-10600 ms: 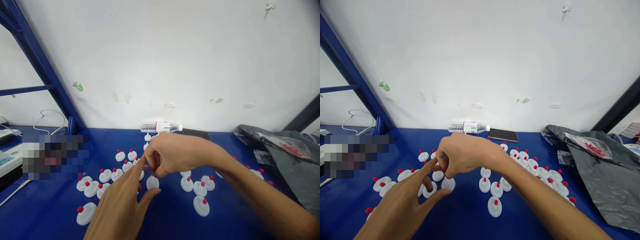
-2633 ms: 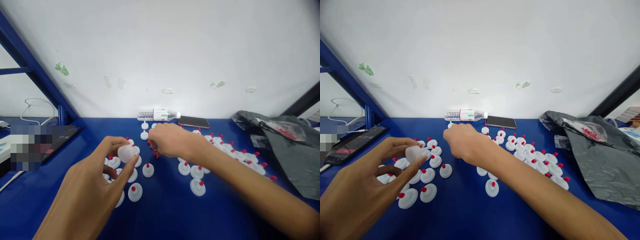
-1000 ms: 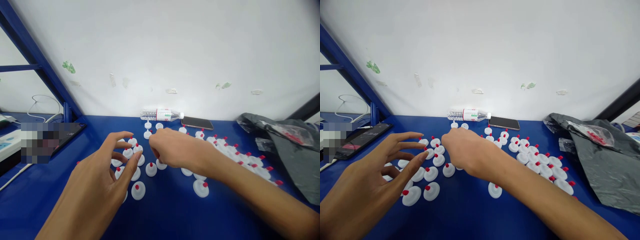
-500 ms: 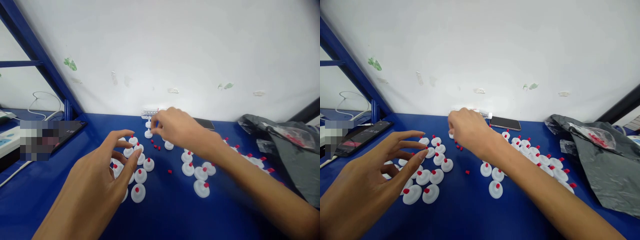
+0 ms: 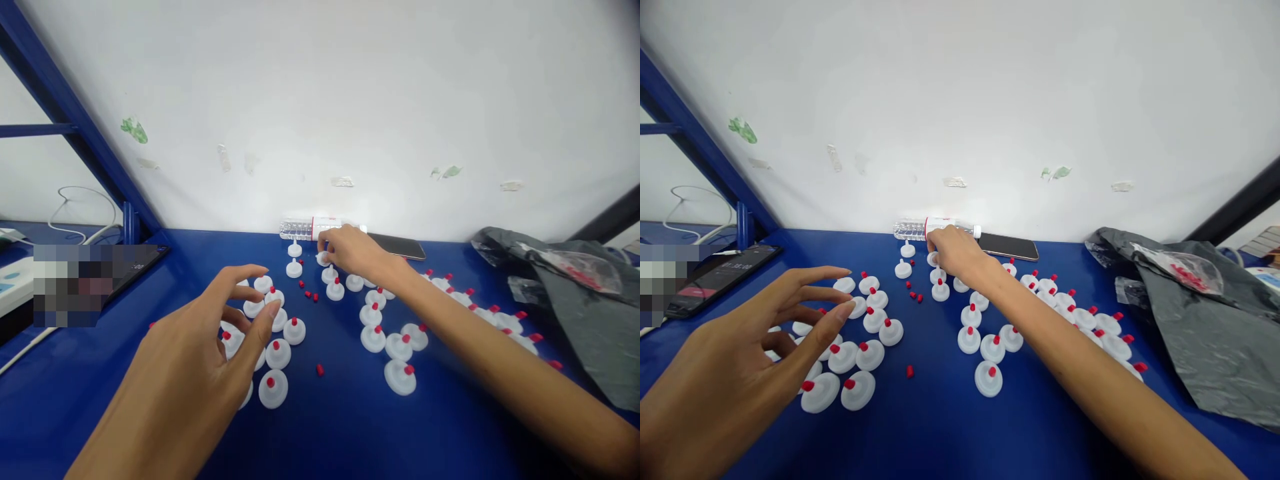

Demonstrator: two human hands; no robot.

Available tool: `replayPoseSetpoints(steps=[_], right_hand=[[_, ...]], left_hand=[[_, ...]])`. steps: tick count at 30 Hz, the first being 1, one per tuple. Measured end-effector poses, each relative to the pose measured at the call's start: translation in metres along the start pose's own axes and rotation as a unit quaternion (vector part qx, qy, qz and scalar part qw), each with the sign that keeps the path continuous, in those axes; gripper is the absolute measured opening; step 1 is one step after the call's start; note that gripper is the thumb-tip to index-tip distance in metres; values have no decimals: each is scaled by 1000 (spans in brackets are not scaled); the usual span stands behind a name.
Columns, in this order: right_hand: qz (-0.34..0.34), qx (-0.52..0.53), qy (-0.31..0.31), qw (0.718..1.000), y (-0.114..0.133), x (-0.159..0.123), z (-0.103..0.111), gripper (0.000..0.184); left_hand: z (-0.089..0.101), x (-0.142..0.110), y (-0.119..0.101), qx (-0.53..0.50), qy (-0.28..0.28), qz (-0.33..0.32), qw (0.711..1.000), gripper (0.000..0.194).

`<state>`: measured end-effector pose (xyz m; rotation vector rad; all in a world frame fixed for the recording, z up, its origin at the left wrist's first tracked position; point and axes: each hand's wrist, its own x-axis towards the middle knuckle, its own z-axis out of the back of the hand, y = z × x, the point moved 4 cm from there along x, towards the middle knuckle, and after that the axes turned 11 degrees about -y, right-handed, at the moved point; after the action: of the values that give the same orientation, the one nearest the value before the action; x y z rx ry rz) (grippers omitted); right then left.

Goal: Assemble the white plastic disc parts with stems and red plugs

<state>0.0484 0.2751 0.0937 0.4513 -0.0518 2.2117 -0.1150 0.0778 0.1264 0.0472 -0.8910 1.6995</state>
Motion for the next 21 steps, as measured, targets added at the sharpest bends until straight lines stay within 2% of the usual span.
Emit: replayPoseSetpoints(steps=[3,7,11,15,19,21], right_hand=[[-16,4,-12,1000,-2,2,16,9],[-20,37,-31,999,10,-3,61,11],[2,178,40,983,47,-23,97,17],[49,259,109,959,79,-40,109,14],[62,292,164,940,79,-43,111,25],[55,270,185,944,74,-43,109,24]], left_hand=[[0,0,-1,-9,5,-1,1000,44],[-2,0,-3,-23,-6,-11,1000,50],[-4,-3,-7,-52,-14,-43,998,61],[-2,-8,-9,-64,-14,-64,996,39],[6,-9,-10,-66,-53,-45,995,26],[8,-7,-10,-55,-56,-20,997,25]])
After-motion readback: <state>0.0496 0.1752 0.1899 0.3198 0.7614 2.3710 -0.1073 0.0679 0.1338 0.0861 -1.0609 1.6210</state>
